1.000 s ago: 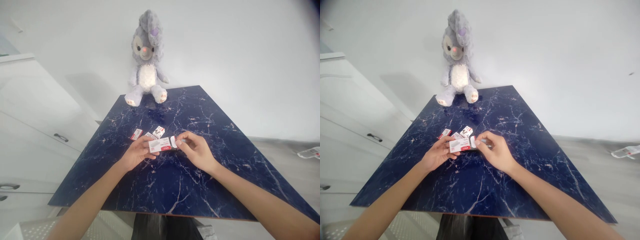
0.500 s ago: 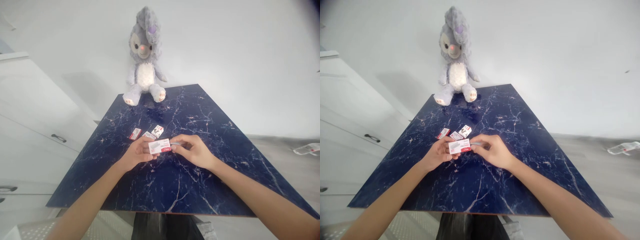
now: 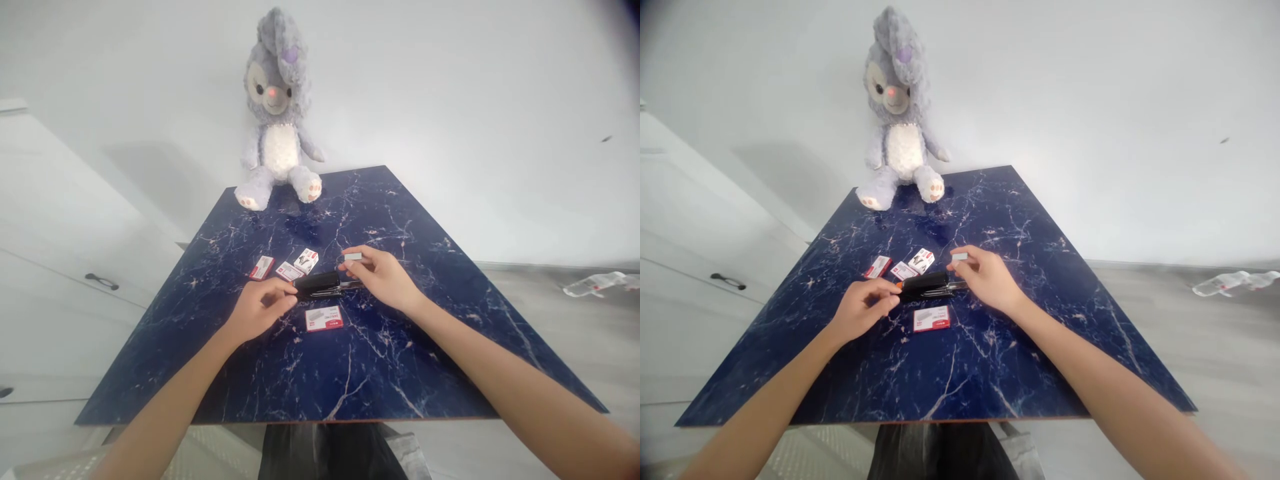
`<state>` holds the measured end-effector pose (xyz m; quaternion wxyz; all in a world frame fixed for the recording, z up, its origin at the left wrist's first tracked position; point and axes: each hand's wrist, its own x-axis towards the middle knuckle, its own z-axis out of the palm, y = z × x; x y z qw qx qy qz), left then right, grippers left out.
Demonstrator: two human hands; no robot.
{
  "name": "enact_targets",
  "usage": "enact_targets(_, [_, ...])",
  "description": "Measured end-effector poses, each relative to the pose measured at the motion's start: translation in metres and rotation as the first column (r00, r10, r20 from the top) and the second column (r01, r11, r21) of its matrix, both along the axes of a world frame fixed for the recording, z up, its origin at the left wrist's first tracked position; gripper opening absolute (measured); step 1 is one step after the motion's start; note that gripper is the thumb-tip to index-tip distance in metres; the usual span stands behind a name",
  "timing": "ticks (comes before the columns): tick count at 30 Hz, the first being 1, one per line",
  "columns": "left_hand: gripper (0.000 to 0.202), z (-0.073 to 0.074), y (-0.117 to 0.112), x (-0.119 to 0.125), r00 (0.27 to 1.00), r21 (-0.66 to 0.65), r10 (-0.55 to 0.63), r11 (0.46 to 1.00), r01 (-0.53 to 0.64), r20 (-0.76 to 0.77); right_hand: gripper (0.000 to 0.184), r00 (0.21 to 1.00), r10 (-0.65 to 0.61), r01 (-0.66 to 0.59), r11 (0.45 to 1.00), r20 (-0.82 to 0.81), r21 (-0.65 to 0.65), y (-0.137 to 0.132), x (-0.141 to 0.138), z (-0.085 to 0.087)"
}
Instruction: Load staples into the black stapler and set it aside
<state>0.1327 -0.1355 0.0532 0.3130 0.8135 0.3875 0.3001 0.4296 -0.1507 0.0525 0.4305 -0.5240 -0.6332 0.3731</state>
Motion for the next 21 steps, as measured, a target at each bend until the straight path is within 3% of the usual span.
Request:
enact_targets(3, [0.014,0.003,0.001,0.000,0.988,0.053,0.152,0.987,-0.153,0.030,0.029,0.993,0.006,-0.012,0.999,0.119,0.049,-0.003,-0.001,0.003])
enact_targets(6, [0.016,0.003,0.002,0.002,0.978,0.060,0.205,0.977,-0.207,0.028,0.023,0.972,-0.019,-0.010,0.993,0.236,0.118,-0.002,0.001,0.004])
enact_targets(9, [0.017,0.000,0.003,0.004,0.979,0.042,0.202,0.978,-0.203,0.021,0.018,0.952,-0.011,-0.034,0.989,0.306,0.141,0.000,0.005,0.004])
enact_targets(15, [0.021,-0.001,0.003,0.004,0.983,0.028,0.182,0.983,-0.181,-0.022,0.017,0.902,0.158,-0.203,0.977,0.403,0.071,0.006,0.010,-0.003])
enact_targets(21, [0.022,-0.001,0.004,0.005,0.987,0.018,0.152,0.988,-0.151,-0.042,0.018,0.900,0.190,-0.225,0.973,0.392,0.045,0.008,0.012,-0.007])
